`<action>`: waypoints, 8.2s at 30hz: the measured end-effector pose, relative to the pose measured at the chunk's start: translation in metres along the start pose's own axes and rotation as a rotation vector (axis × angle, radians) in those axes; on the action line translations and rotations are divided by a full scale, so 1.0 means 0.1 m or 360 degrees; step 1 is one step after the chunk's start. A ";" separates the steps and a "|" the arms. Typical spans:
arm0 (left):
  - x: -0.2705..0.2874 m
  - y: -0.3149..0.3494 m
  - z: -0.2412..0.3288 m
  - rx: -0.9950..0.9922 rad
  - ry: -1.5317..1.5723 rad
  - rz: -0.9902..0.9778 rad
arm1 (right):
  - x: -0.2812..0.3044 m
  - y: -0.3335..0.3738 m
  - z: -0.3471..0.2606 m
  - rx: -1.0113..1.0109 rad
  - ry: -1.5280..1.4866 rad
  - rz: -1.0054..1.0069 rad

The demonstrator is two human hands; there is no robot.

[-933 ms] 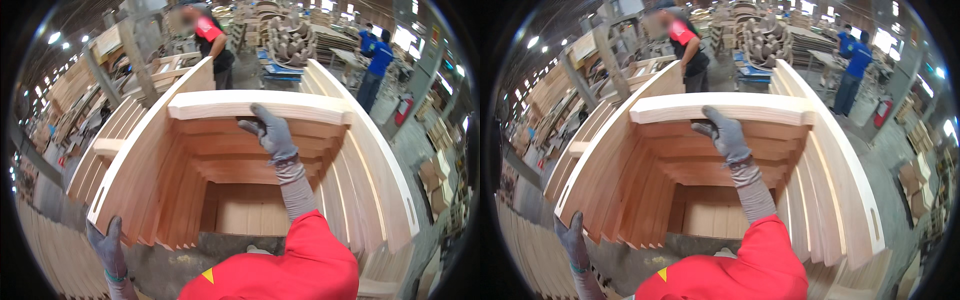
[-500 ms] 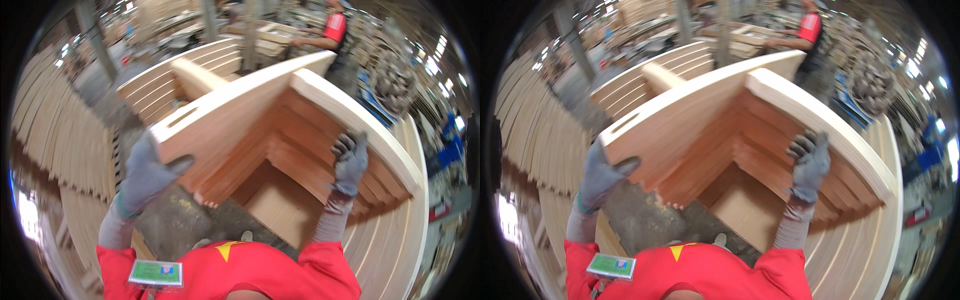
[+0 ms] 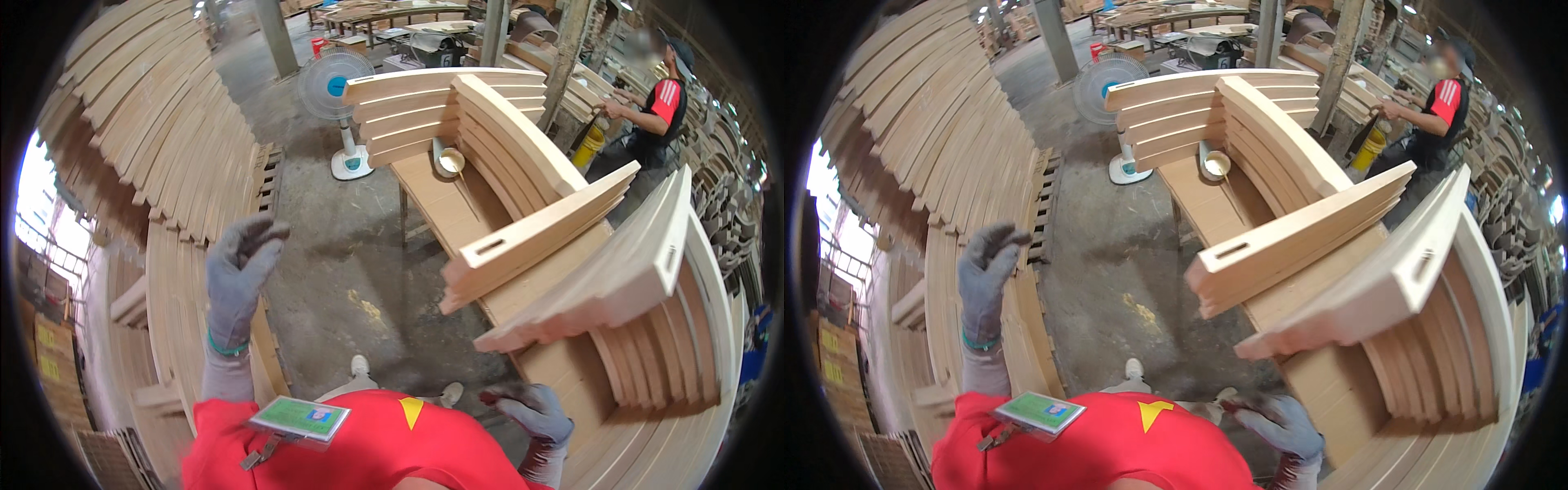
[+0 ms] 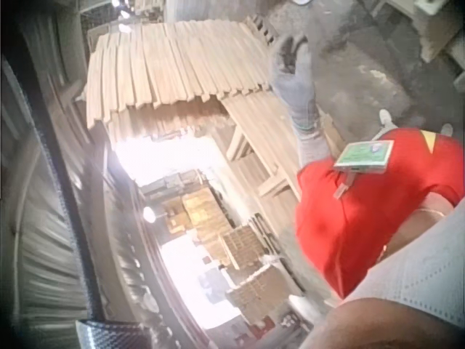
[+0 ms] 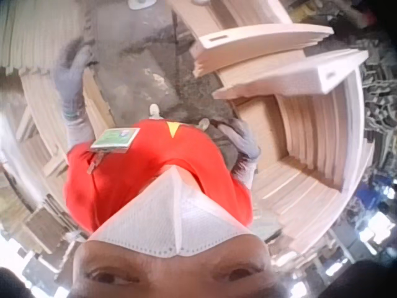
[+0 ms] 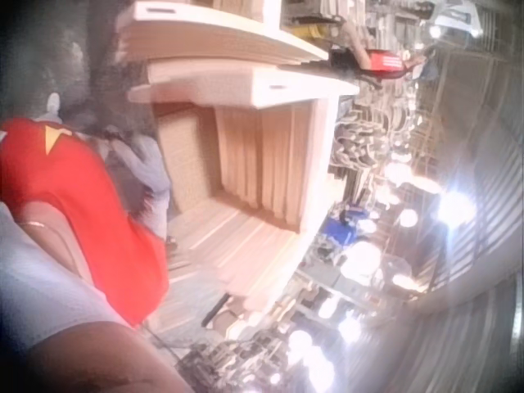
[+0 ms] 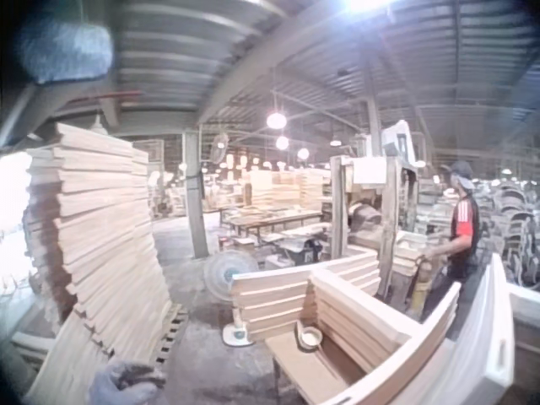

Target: The person applies a white finish to wooden chair frames using a brush and a small container of paint. They repeatedly dip the brush, coat edges and surfaces, and stack the finished frames on a nearby pile.

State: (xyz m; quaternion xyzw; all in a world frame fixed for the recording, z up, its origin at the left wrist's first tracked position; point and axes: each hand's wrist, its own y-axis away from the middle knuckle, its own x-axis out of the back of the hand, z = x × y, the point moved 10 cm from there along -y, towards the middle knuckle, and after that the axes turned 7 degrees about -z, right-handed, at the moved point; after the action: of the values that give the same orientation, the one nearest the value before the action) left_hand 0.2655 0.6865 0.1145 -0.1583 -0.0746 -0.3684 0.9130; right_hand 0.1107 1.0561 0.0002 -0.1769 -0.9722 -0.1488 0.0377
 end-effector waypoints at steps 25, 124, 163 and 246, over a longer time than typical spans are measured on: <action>0.63 -2.43 -2.22 0.0204 -0.0021 -0.0273 | -0.28 -1.43 0.28 0.0251 0.1568 0.2988; -2.06 -3.87 -2.15 -0.0337 -0.0330 -0.1920 | 1.38 -4.72 1.85 0.0170 -0.2711 0.1787; -1.57 -3.61 -1.85 0.1069 0.2443 -0.1259 | 1.03 -3.90 -1.82 0.1204 -0.0684 0.1542; 0.67 -4.22 -2.30 -0.0372 -0.0480 0.0209 | 1.51 -6.15 -2.18 0.0553 0.0183 0.0785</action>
State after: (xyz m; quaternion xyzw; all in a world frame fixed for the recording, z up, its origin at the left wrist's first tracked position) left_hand 0.0242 0.2778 0.0147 -0.3212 -0.1566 -0.2864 0.8890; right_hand -0.2440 0.4910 0.0568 -0.3897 -0.9071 0.0235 0.1574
